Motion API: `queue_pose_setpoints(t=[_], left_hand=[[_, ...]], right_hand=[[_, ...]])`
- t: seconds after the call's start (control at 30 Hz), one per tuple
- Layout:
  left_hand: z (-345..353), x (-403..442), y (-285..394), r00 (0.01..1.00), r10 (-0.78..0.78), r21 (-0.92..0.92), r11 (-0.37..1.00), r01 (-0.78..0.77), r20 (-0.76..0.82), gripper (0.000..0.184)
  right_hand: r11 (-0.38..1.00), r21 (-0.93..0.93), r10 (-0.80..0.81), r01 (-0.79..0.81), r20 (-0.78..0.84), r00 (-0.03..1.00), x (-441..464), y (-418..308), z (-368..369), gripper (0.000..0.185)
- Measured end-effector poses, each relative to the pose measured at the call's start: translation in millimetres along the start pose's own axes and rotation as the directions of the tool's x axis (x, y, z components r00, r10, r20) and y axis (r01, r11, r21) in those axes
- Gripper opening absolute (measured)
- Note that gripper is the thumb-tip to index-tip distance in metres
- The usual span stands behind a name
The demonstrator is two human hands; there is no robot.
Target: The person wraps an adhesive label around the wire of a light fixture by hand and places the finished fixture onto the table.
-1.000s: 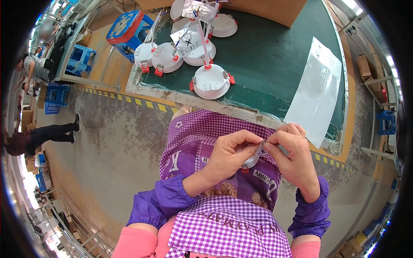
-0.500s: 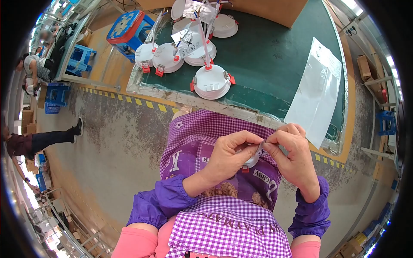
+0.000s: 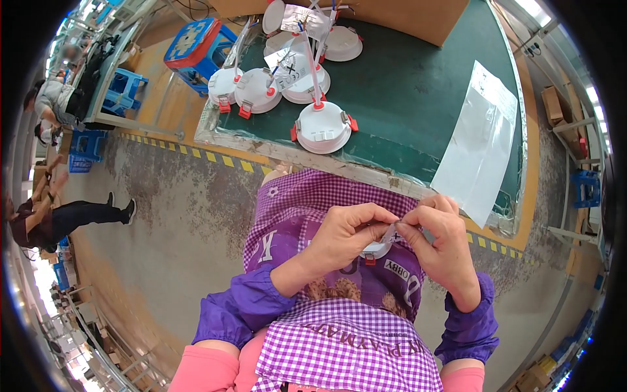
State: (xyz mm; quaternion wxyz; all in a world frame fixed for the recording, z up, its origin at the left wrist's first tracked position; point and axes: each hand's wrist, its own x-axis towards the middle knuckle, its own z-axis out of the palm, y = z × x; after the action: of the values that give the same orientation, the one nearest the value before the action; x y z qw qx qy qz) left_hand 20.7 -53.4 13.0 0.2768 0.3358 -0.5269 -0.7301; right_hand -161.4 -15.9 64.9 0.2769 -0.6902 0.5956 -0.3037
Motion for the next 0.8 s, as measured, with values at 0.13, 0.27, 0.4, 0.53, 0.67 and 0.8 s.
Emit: queue_pose_setpoints(t=[0.13,0.27,0.4,0.53,0.67,0.8], left_hand=[[-4,0,-4,0.999,-0.013,-0.011,1.000,0.013,0.033,0.020],[-8,1,1,0.996,0.024,0.170,0.985,-0.039,0.087,0.021],[-11,1,5,0.985,0.070,0.269,0.957,-0.110,0.155,0.024],[-12,2,2,0.977,0.136,0.242,0.955,-0.174,0.165,0.024],[-22,2,6,0.968,0.080,0.256,0.956,-0.142,0.236,0.025],[-27,0,6,0.969,0.138,0.283,0.939,-0.194,0.204,0.026]], right_hand=[[1.000,-0.004,-0.001,0.001,-0.018,1.000,-1,-1,1,0.004],[1.000,0.003,-0.010,0.010,-0.025,1.000,-1,1,4,0.005],[1.000,0.014,-0.017,0.018,-0.042,0.999,-2,-2,6,0.005],[0.999,0.035,-0.012,0.014,-0.048,0.999,-3,0,9,0.006],[1.000,-0.005,-0.014,0.013,-0.092,0.996,-3,1,10,0.006],[1.000,-0.027,-0.009,0.007,-0.072,0.997,-5,5,7,0.006]])
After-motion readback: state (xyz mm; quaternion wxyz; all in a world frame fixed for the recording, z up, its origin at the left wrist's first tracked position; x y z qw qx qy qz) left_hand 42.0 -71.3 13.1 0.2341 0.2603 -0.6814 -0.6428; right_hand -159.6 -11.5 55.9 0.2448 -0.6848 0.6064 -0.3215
